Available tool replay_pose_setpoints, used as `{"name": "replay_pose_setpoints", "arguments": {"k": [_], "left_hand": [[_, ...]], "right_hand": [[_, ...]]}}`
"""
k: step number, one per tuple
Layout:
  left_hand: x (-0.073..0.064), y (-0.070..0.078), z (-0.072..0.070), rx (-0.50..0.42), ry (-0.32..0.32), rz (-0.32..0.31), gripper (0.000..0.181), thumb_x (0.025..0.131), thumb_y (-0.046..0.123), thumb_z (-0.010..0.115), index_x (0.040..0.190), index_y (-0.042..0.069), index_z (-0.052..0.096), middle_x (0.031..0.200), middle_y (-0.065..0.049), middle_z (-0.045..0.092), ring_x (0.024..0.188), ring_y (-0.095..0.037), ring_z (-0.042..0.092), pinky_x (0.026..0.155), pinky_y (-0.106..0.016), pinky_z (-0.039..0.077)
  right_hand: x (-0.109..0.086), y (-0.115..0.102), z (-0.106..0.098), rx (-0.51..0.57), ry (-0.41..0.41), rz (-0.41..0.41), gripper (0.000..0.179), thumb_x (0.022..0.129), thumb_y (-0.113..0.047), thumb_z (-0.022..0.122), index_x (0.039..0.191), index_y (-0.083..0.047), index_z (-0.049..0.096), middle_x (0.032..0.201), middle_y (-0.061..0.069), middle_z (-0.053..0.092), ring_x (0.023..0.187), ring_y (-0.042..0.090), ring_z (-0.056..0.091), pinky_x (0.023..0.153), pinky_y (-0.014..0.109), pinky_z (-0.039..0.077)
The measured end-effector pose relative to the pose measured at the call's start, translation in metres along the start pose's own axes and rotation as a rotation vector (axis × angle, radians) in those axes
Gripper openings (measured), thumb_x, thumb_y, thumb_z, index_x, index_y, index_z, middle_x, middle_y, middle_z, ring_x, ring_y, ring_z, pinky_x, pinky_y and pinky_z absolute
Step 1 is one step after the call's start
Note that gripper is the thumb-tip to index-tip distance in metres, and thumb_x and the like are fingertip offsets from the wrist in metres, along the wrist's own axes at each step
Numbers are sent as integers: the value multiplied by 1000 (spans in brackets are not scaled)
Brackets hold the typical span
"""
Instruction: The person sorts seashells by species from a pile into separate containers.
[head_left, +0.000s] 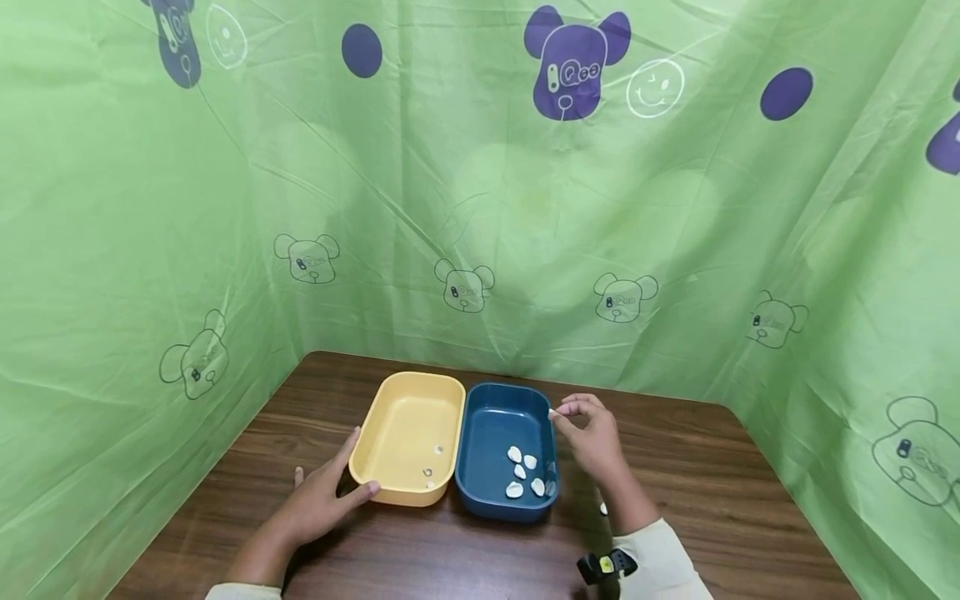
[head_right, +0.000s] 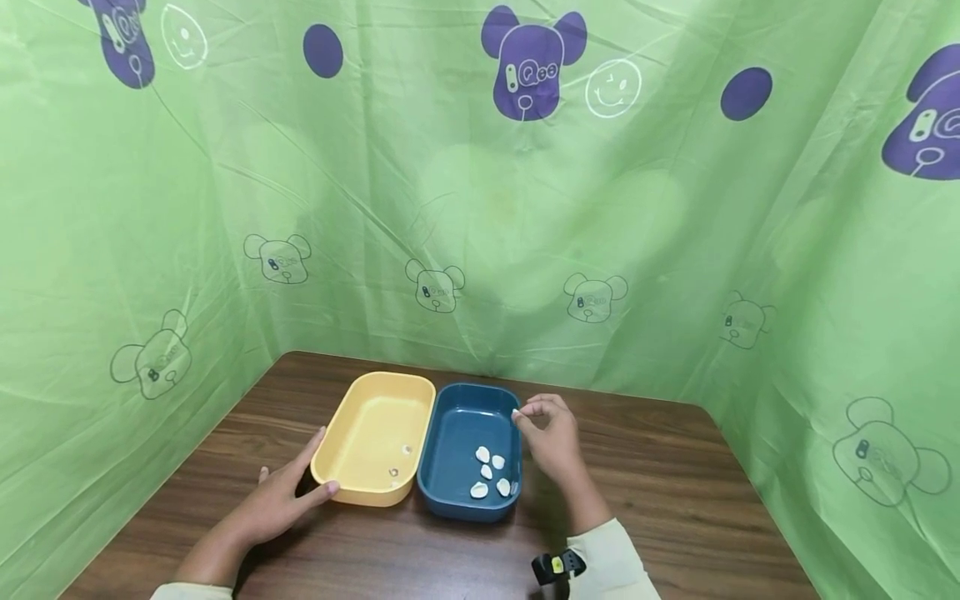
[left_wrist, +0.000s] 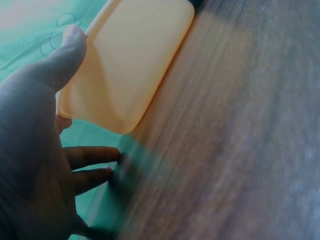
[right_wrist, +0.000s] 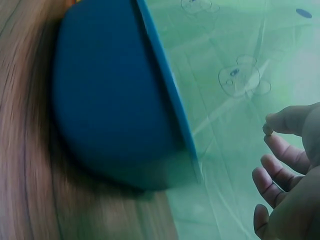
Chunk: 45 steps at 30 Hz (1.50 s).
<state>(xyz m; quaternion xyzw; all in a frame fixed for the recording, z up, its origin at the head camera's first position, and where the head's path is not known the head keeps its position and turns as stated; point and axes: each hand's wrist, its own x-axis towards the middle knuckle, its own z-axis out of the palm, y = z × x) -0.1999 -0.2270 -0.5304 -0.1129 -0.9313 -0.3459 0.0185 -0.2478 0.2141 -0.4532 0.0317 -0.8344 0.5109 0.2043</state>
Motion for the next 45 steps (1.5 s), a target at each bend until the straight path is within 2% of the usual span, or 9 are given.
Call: {"name": "replay_pose_setpoints", "arguments": {"k": [10,17,23,28,33,37,40,45], "left_hand": [[2,2,2,10,3,1,104,103,63,67,178,22,9,173,-27,37,156,-59,38,111,-98,-2],[-2,4,-5,18,-7,-15,104,103,61,68,178,20,10,173,-28,37,155,-61,40,111,-99,0],[-2,3,-7,25,-6,-10,105,102,62,68,178,20,9,173,-28,36,155,-61,39,110,-99,1],[0,3,-4,16,-10,-3,104,102,63,67,178,22,9,174,-28,35,156,-60,37,111,-99,-1],[0,2,-2,11,-16,-9,105,102,62,68,178,21,9,174,-27,34,157,-60,36,111,-99,-1],[1,3,-2,4,-19,-9,104,103,62,68,178,22,8,174,-28,33,157,-61,35,111,-98,-3],[1,4,-1,9,-17,-5,104,103,61,67,178,22,8,175,-27,32,157,-61,36,110,-99,-3],[-1,3,0,12,2,4,102,103,59,68,178,20,10,175,-26,32,155,-62,37,109,-100,-2]], "right_hand": [[2,-27,26,34,-54,16,11,96,-9,84,91,0,79,120,15,70,119,29,63,109,50,49],[-1,-41,53,53,-119,15,12,98,-14,82,93,-3,80,121,12,70,120,29,63,110,56,51],[-2,-50,76,78,-161,-34,11,98,-11,82,93,-2,78,116,15,71,115,30,65,104,54,55],[-3,-55,91,44,-182,-74,8,97,-10,81,94,-4,78,112,14,72,108,29,66,99,53,56],[-5,-60,106,20,-213,-91,8,98,-12,80,94,-5,78,113,14,72,107,31,66,96,52,56],[-5,-64,116,22,-229,-91,8,99,-11,79,96,-4,78,115,15,71,109,38,65,95,52,56],[-7,-66,121,17,-249,-77,7,100,-12,78,98,-5,79,116,14,70,112,42,64,92,46,55],[-8,-69,127,11,-277,-57,7,101,-15,77,101,-8,80,116,14,69,113,41,62,89,40,51]]}}
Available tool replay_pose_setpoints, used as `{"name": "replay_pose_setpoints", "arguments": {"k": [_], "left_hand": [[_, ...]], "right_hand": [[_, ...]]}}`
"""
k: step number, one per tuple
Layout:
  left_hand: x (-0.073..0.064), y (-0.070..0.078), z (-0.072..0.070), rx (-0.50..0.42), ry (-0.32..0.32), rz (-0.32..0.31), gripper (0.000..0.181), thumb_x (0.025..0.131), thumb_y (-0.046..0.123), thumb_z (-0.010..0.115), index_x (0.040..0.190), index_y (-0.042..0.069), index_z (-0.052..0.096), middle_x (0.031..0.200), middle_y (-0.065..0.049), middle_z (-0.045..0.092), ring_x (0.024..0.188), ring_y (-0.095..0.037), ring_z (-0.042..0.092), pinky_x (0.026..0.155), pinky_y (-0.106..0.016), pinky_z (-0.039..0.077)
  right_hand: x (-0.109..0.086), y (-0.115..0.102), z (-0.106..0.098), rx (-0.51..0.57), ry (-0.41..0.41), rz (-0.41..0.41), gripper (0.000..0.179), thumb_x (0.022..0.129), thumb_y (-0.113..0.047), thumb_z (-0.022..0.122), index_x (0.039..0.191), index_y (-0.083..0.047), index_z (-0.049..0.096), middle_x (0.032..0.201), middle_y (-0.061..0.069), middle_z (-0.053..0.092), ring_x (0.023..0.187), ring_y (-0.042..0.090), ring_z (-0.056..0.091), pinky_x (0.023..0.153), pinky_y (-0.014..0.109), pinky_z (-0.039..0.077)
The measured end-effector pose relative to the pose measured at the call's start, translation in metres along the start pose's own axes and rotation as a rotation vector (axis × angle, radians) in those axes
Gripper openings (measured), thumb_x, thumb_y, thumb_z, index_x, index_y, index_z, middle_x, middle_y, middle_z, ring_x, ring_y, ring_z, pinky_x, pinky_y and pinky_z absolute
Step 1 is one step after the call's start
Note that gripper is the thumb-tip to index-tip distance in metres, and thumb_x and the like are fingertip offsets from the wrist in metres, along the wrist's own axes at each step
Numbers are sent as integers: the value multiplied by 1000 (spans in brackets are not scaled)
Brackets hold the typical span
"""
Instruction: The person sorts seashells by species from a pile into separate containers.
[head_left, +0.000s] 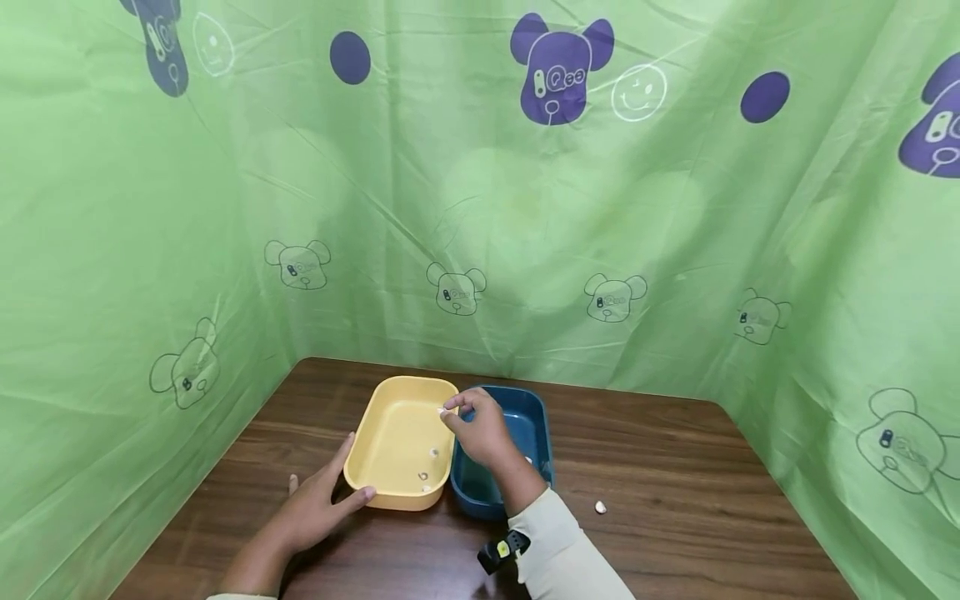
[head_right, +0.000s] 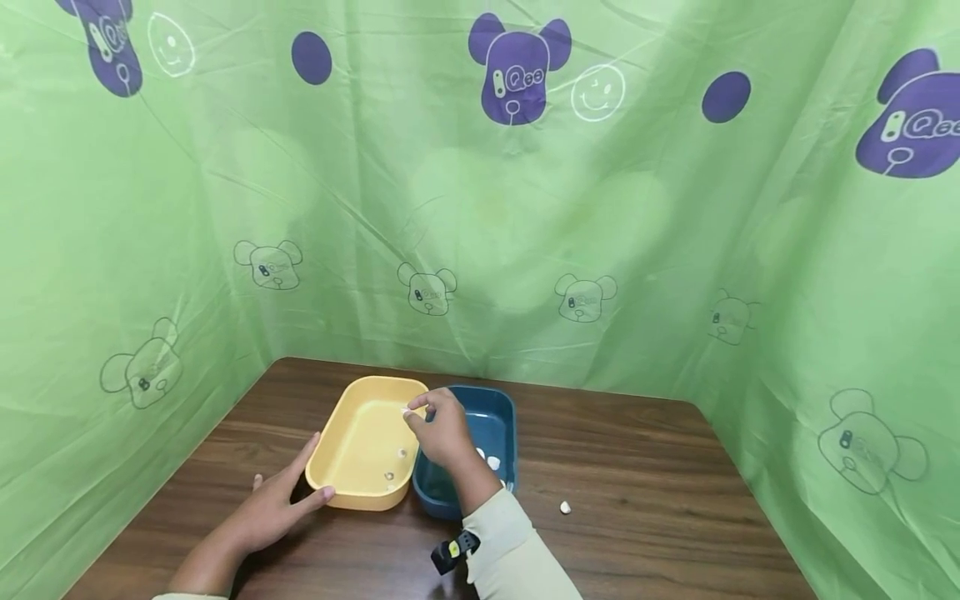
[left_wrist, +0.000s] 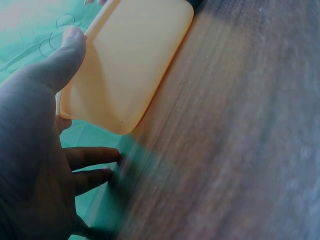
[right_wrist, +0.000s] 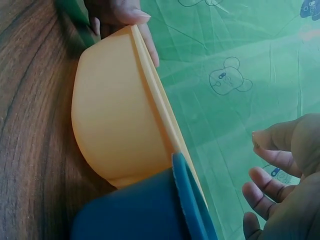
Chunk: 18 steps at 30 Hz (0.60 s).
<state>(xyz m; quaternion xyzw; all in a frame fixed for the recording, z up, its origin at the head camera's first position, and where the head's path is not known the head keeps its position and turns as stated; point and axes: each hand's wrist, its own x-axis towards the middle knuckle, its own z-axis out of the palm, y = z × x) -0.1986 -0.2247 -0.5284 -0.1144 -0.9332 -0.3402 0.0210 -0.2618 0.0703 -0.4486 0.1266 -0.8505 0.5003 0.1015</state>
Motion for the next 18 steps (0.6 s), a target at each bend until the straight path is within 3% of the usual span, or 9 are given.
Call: {"name": "replay_pose_setpoints", "arguments": {"k": [6,18], "left_hand": [[0,-2,1,-9,15,1,102,103,60,68,178,22,10,174,-27,34,155,-62,37,110,-99,-3],[2,-3,0,-15,7,-3,103,103,60,68,178,21,10,174,-27,34,155,-62,37,109,-99,-4]], "right_hand": [[0,0,4,-4,-24,-18,17,99,-18,80,109,-4,80,119,22,69,109,33,60,87,40,50],[-4,4,-8,10,-28,-16,13,100,-19,79,105,-7,80,117,14,70,114,41,62,90,40,53]]}}
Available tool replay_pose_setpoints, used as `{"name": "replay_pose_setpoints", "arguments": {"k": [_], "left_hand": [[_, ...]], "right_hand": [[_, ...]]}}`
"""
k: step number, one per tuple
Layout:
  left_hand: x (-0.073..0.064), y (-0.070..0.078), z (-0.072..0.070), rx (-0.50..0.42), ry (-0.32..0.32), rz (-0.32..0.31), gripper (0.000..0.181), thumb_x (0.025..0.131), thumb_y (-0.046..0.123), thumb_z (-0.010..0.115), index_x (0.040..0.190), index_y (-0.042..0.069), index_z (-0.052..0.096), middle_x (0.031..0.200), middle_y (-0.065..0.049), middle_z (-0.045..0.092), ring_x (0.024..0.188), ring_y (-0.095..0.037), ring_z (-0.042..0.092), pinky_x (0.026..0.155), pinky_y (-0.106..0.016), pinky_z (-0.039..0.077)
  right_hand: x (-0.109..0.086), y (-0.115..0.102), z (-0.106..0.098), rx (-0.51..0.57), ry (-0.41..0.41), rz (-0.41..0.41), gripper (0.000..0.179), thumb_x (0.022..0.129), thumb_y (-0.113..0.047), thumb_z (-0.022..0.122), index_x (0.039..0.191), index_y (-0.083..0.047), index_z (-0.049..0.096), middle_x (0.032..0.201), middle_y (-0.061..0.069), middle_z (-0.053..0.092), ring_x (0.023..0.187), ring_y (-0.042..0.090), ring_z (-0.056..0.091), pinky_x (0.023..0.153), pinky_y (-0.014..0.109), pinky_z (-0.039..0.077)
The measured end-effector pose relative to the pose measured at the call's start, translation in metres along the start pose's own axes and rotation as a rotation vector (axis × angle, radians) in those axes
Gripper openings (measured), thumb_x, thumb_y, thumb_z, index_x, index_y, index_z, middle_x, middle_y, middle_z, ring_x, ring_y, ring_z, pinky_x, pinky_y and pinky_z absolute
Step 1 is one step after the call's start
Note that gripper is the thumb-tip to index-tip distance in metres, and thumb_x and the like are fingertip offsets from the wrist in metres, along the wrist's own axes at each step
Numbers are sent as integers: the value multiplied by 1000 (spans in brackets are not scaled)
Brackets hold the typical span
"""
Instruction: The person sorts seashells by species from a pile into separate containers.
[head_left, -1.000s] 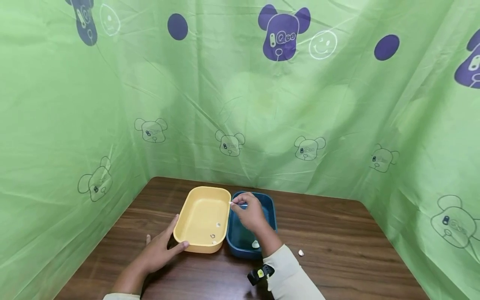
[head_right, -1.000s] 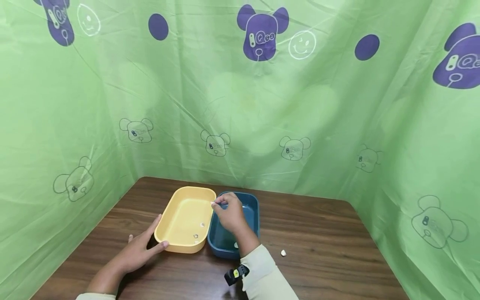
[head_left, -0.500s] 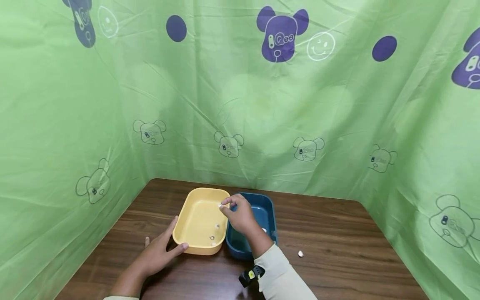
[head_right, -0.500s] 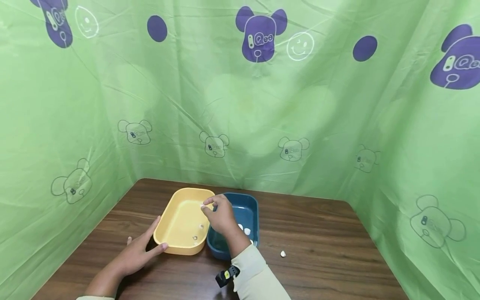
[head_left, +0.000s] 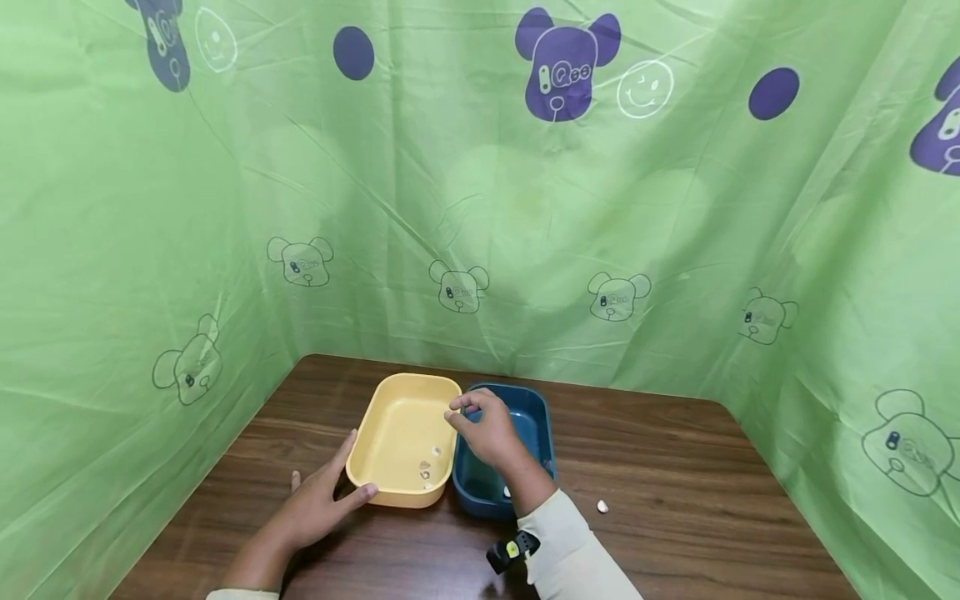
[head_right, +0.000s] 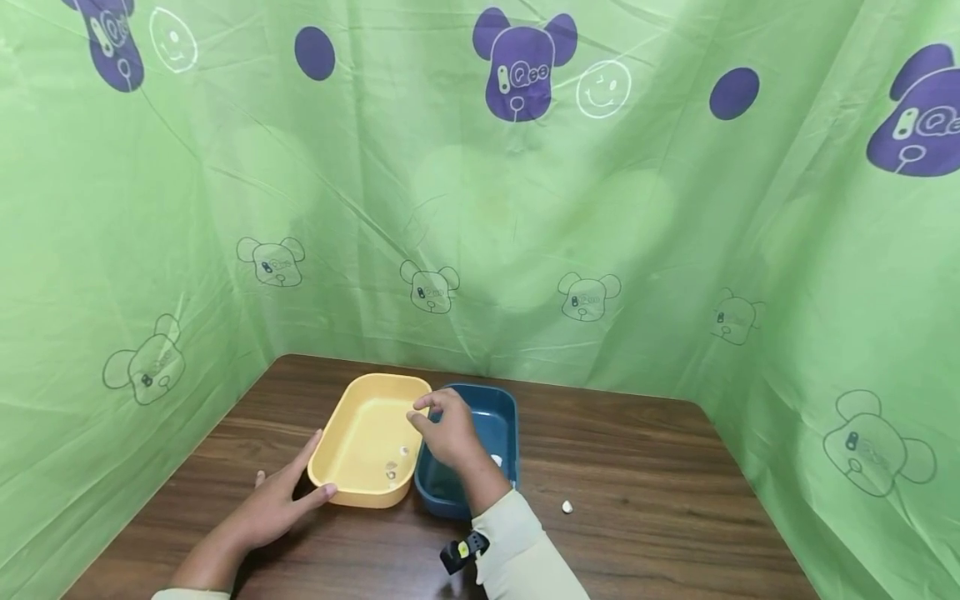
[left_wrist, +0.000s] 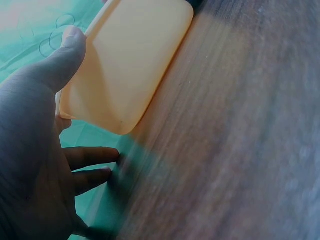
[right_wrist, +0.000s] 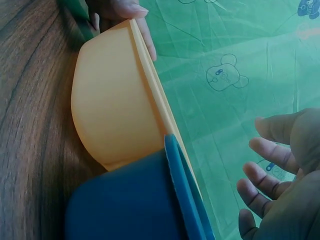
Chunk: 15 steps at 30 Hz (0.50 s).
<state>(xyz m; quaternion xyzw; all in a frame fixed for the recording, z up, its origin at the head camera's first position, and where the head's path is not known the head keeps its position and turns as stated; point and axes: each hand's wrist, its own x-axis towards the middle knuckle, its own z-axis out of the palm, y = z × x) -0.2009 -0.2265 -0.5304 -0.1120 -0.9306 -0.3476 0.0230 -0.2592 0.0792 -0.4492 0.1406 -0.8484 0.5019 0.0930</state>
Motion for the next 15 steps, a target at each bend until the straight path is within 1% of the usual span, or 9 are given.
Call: {"name": "replay_pose_setpoints", "arguments": {"k": [4,8,15], "left_hand": [[1,3,-1,-1,-13,1,104,103,60,68,178,21,9,174,-27,34,156,-62,36,109,-99,-3],[0,5,-2,9,-24,-4,103,103,61,67,178,21,8,174,-28,34,156,-61,36,110,-99,-2],[-2,7,-3,19,-22,-6,103,103,59,68,178,19,9,173,-29,34,155,-63,37,109,-100,-1]], "right_hand": [[-3,2,-9,2,17,7,12,100,-20,80,104,-8,80,117,13,70,114,40,62,92,40,51],[-7,5,-18,-24,28,4,11,100,-20,80,103,-9,80,116,13,71,114,39,61,93,42,51],[-24,8,-40,-55,73,14,9,100,-17,80,101,-9,81,115,12,71,112,36,61,94,46,52]]}}
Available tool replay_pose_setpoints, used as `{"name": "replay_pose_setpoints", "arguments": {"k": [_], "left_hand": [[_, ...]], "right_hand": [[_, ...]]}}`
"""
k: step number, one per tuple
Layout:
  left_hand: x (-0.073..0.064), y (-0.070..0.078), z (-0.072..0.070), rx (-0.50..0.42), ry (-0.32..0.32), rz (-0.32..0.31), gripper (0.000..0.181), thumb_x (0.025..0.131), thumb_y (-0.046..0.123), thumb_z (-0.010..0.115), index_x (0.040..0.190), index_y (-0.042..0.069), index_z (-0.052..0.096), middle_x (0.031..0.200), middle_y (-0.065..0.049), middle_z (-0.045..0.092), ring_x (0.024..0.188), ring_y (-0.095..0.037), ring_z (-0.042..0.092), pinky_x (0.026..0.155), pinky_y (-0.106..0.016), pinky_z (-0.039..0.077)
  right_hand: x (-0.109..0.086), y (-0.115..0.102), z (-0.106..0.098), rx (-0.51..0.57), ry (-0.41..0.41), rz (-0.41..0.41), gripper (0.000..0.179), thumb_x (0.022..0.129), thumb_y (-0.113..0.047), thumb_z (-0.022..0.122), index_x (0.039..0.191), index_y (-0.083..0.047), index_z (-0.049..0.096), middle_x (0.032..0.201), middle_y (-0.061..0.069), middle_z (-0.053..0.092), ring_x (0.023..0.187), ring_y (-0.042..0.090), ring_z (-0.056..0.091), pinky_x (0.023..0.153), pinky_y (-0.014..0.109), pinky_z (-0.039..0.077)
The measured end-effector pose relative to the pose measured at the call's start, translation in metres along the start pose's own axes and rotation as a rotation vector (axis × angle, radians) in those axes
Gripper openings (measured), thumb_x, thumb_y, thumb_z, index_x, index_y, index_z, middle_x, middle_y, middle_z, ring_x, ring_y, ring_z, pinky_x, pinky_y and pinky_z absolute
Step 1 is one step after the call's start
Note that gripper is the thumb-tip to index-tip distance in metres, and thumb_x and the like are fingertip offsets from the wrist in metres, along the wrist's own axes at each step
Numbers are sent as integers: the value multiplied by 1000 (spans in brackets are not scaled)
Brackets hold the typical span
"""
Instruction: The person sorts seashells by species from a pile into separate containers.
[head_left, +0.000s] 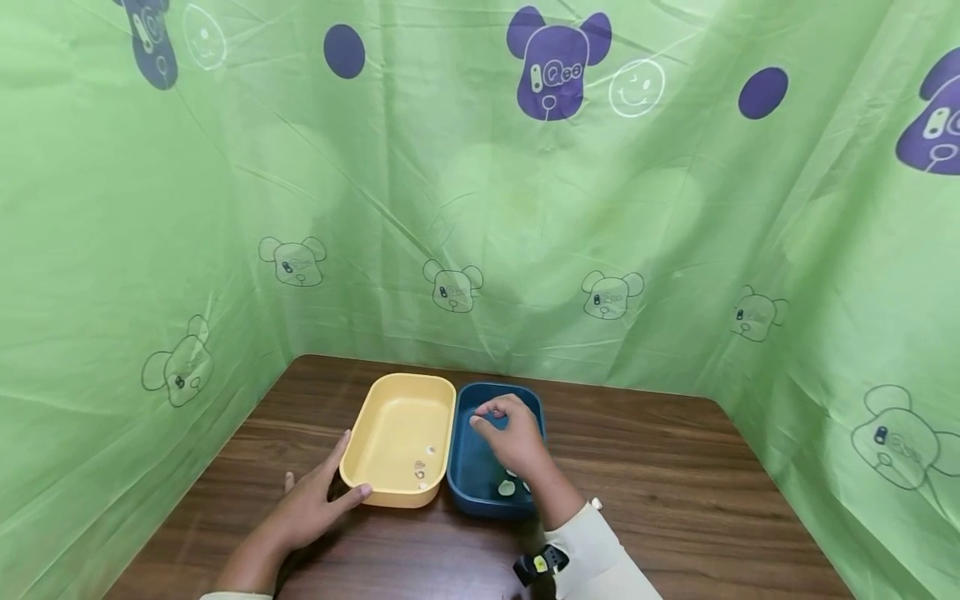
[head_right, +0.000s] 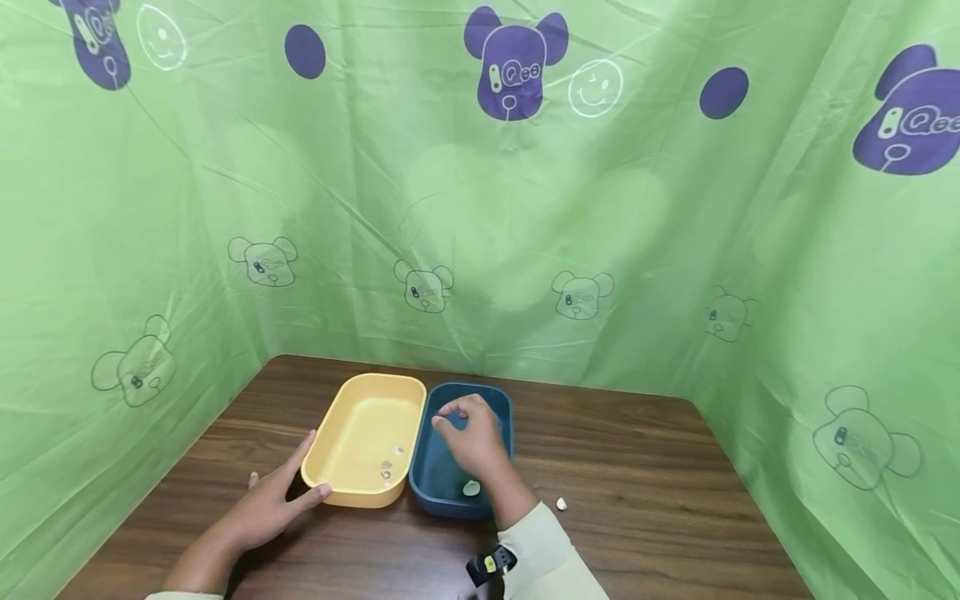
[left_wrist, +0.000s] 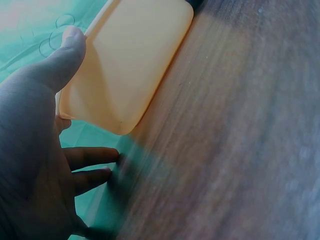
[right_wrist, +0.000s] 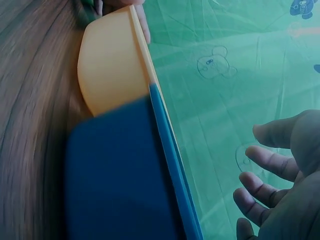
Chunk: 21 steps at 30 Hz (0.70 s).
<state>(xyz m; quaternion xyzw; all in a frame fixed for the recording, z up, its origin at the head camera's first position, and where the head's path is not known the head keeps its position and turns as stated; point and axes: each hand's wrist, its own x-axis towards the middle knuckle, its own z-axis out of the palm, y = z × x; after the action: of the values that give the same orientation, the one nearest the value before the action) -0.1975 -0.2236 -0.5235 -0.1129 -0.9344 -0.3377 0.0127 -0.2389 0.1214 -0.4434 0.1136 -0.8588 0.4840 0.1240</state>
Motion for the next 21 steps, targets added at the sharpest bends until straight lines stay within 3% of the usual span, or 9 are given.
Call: {"name": "replay_pose_setpoints", "arguments": {"k": [6,11,21], "left_hand": [[2,-1,0,2,2,5,103,103,60,67,178,19,9,173,-28,35,155,-62,37,109,-100,-1],[4,-2,2,-6,5,14,103,103,60,68,178,19,11,174,-28,35,156,-61,37,109,-100,0],[0,-3,1,2,0,1,103,103,59,68,178,20,8,173,-28,35,155,-62,37,109,-100,-1]], "right_hand": [[-9,11,-23,-6,40,26,11,101,-20,80,98,-10,81,110,10,70,110,33,61,96,45,51],[-19,20,-43,6,71,34,9,101,-19,80,97,-11,81,108,8,70,111,33,61,97,38,50],[-39,31,-78,-12,137,77,7,100,-13,81,103,-6,81,108,10,73,99,15,64,91,33,56]]}}
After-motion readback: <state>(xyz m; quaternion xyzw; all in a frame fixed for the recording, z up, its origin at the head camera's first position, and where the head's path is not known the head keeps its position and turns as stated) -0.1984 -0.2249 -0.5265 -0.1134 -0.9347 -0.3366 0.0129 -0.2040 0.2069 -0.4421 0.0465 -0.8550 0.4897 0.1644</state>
